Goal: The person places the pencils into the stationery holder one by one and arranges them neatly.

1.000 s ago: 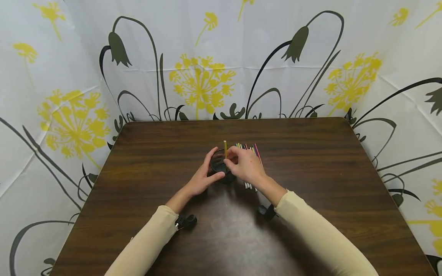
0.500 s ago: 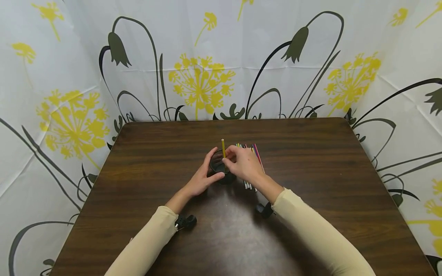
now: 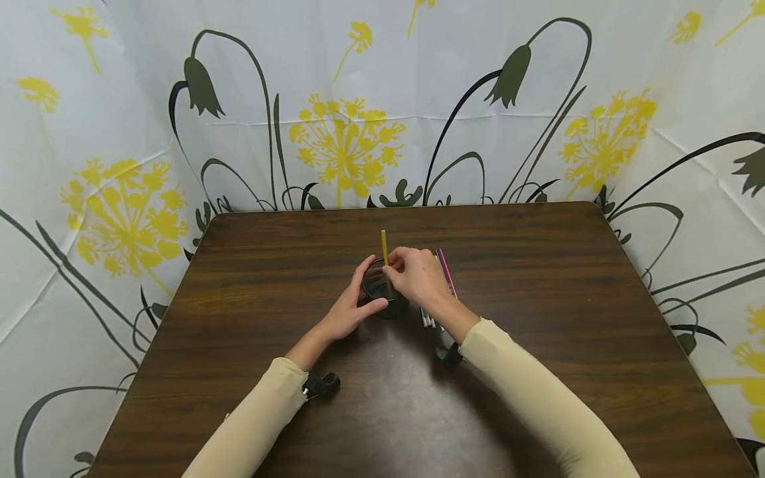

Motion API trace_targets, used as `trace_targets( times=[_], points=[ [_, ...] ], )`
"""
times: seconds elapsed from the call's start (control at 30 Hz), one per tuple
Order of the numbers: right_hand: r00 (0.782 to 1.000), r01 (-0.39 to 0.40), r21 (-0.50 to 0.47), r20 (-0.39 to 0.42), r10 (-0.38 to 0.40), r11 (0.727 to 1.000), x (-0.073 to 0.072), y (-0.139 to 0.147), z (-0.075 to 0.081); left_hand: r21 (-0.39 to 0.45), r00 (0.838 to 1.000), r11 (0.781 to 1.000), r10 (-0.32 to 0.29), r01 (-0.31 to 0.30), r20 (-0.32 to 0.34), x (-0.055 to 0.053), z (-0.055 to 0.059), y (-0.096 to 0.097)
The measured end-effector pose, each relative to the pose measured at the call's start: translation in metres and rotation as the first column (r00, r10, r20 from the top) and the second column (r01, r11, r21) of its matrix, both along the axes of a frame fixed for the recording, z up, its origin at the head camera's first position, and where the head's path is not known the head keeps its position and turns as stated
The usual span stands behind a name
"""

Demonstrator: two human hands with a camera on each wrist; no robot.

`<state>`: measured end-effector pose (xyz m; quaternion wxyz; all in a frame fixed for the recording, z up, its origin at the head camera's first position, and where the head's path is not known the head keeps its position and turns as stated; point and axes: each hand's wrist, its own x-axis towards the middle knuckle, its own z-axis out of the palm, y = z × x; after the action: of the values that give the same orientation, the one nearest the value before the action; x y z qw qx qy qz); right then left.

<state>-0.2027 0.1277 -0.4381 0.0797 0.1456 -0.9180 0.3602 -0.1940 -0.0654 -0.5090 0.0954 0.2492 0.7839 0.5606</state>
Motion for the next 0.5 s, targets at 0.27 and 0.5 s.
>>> trace_targets(
  times=[0.27,0.5],
  points=[
    [0.999,0.036,0.075,-0.001,-0.036,0.997,-0.0059,-0.0047,0.0007,0.007,1.000,1.000,-0.001,0.001,-0.012,-0.0003,-0.0014,0.0003],
    [0.998,0.057,0.163,-0.032,-0.052,0.985,-0.0075,-0.0081,0.0005,0.000,1.000,1.000,0.001,-0.001,-0.006,0.0005,0.0011,0.0004]
  ],
)
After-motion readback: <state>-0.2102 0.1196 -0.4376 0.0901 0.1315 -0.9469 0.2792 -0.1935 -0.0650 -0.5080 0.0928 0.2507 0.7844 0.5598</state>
